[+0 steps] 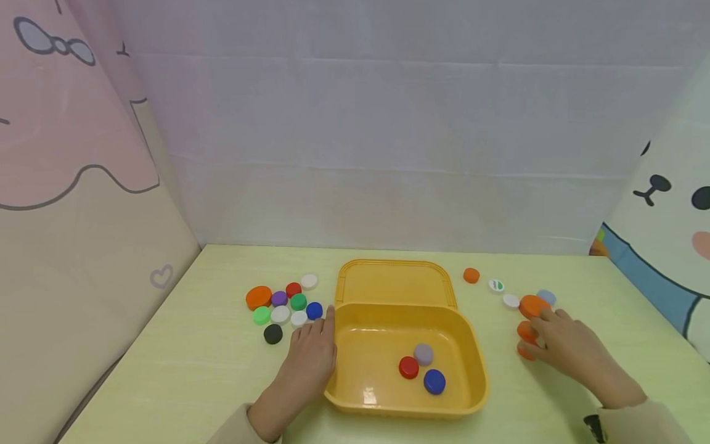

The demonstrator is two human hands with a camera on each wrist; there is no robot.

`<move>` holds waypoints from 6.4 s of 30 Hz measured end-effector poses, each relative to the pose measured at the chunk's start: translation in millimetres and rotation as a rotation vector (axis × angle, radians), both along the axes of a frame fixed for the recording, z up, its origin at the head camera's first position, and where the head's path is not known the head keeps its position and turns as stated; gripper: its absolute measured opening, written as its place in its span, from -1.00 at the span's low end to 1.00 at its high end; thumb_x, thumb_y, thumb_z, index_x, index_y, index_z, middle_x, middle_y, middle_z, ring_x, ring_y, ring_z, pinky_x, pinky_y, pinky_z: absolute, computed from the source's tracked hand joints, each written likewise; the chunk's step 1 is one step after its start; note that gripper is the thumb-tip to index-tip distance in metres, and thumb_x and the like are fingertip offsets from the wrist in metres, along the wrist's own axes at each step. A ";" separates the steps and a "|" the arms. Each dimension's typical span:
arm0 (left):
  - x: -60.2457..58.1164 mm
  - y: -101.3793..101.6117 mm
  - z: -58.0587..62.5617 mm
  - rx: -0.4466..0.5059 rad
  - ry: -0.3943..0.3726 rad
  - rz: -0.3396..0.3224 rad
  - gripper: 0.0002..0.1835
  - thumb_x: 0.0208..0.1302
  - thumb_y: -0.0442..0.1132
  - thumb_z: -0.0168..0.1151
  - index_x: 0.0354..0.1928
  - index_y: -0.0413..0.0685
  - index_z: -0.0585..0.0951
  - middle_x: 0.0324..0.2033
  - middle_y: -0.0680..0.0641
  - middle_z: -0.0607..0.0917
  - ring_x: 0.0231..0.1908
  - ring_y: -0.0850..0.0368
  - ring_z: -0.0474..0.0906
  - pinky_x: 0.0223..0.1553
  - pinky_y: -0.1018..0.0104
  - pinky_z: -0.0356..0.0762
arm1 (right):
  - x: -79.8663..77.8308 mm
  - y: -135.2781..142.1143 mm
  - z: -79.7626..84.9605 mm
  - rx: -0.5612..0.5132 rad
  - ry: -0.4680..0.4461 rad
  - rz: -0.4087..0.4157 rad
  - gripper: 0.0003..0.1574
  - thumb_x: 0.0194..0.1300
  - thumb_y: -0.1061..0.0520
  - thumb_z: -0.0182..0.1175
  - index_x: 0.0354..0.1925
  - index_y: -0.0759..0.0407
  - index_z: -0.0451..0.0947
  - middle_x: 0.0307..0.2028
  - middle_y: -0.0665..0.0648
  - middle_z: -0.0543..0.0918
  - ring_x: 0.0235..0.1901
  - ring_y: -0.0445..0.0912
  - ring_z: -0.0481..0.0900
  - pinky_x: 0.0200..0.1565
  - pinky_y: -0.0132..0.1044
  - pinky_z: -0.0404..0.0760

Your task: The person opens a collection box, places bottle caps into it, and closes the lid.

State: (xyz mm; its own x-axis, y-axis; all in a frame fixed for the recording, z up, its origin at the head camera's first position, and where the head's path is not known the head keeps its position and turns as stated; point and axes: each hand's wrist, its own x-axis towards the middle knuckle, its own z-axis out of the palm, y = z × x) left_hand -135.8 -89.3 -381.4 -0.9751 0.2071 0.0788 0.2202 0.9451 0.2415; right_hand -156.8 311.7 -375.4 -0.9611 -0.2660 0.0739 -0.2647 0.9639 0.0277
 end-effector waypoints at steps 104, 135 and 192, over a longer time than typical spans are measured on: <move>-2.7 -0.2 -2.3 0.018 -0.028 0.013 -0.42 0.31 -0.22 -0.05 0.34 -0.22 0.13 0.04 -0.21 0.48 0.02 -0.15 0.38 0.16 -0.05 0.25 | 2.7 -140.4 13.0 -0.076 0.083 0.378 -0.55 0.05 -0.28 0.20 -0.42 0.05 0.48 -0.47 -0.10 0.36 -0.42 -0.21 0.25 -0.45 -0.41 0.27; -1.9 -0.5 -1.8 0.015 -0.018 0.005 -0.43 0.31 -0.23 -0.05 0.34 -0.24 0.15 0.00 -0.21 0.50 0.01 -0.14 0.39 0.13 -0.04 0.26 | -6.5 -139.6 -7.6 -0.096 0.067 0.362 -0.64 0.12 -0.19 0.19 -0.31 0.05 0.50 -0.41 -0.07 0.42 -0.37 -0.19 0.30 -0.34 -0.33 0.40; -2.7 -0.3 -2.4 0.026 -0.020 0.008 -0.43 0.32 -0.23 -0.06 0.34 -0.22 0.15 0.04 -0.20 0.49 0.01 -0.13 0.39 0.14 -0.04 0.26 | -17.9 -39.4 15.6 -0.122 0.320 0.177 -0.66 -0.08 0.05 0.35 -0.33 0.20 0.57 -0.47 0.05 0.56 -0.52 -0.11 0.42 -0.55 -0.30 0.41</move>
